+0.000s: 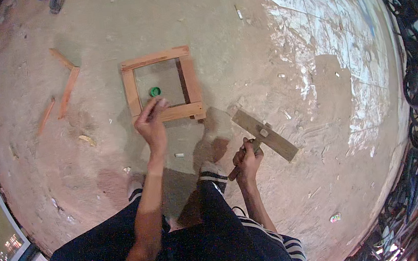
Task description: The person assembles a wooden frame by positioning wooden slats and hammering nails into the joints with a wooden mallet.
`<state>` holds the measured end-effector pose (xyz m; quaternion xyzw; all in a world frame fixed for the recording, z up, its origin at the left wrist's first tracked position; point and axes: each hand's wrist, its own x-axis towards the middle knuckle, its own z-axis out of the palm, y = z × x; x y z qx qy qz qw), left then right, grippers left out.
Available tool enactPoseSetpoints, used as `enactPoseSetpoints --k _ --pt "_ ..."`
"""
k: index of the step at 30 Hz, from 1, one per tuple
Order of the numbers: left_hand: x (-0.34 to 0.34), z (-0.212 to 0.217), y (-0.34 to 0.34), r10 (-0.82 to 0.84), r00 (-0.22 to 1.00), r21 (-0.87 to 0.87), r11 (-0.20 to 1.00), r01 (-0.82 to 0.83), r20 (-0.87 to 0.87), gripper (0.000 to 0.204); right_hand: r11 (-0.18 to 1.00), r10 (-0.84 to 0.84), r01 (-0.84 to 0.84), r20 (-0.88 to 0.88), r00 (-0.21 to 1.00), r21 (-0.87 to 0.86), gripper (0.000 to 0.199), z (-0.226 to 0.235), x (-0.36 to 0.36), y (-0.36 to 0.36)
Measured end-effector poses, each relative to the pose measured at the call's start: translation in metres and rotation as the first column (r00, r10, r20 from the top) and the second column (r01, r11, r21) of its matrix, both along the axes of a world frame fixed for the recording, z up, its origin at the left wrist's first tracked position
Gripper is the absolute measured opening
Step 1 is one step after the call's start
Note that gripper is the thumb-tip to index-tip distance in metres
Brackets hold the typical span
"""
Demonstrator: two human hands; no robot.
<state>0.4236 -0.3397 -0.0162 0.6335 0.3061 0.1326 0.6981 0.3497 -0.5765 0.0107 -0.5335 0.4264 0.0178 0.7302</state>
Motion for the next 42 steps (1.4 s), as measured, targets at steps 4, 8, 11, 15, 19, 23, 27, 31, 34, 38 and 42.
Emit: enactPoseSetpoints --k 4,8,11,15,19,23,27,31,34,38,42 --pt "0.009 -0.001 0.019 0.116 0.986 -0.466 0.884 -0.046 0.123 0.023 0.998 0.057 -0.058 -0.017 0.998 -0.019 0.024 0.006 -0.001 0.003" --pt "0.012 0.002 0.023 0.128 0.977 -0.635 0.772 0.011 0.173 0.027 0.991 0.136 -0.136 -0.014 0.991 0.010 0.028 0.011 -0.004 0.011" --pt "0.014 0.001 0.019 0.036 0.992 -0.547 0.837 0.034 0.117 0.025 0.986 0.169 -0.169 -0.024 0.985 0.002 0.030 0.013 -0.007 0.018" --pt "0.014 -0.004 0.030 -0.203 0.973 -0.022 0.978 0.206 0.108 0.024 0.987 0.160 -0.160 -0.010 0.987 0.029 0.030 0.014 -0.012 0.024" --pt "0.018 -0.007 0.066 -0.201 0.979 0.061 0.977 0.202 -0.021 0.033 0.992 0.123 -0.121 -0.027 0.992 0.044 0.025 0.012 -0.015 0.025" --pt "0.027 -0.012 0.065 -0.285 0.935 0.609 0.710 0.352 -0.209 0.027 0.991 0.136 -0.136 -0.004 0.991 0.019 0.029 0.009 -0.017 0.024" --pt "0.038 -0.021 0.041 -0.318 0.908 0.801 0.447 0.399 -0.275 0.025 0.986 0.153 -0.153 0.007 0.988 0.062 0.028 0.008 -0.018 0.024" --pt "0.047 -0.021 0.042 -0.382 0.858 0.772 0.406 0.489 -0.343 0.034 0.986 0.140 -0.139 0.004 0.990 0.090 0.028 0.009 -0.019 0.025" --pt "0.048 -0.011 0.057 -0.312 0.888 0.750 0.481 0.453 -0.337 0.032 0.985 0.164 -0.164 0.018 0.986 0.058 0.028 0.010 -0.021 0.025" --pt "0.027 0.008 0.126 0.022 0.994 0.806 0.588 0.072 -0.104 0.021 0.984 0.160 -0.162 0.038 0.986 0.071 0.028 0.011 -0.021 0.022" --pt "-0.010 0.001 0.212 0.306 0.904 0.891 0.429 0.149 -0.298 0.021 0.986 0.146 -0.148 0.030 0.989 0.074 0.028 0.012 -0.020 0.022"
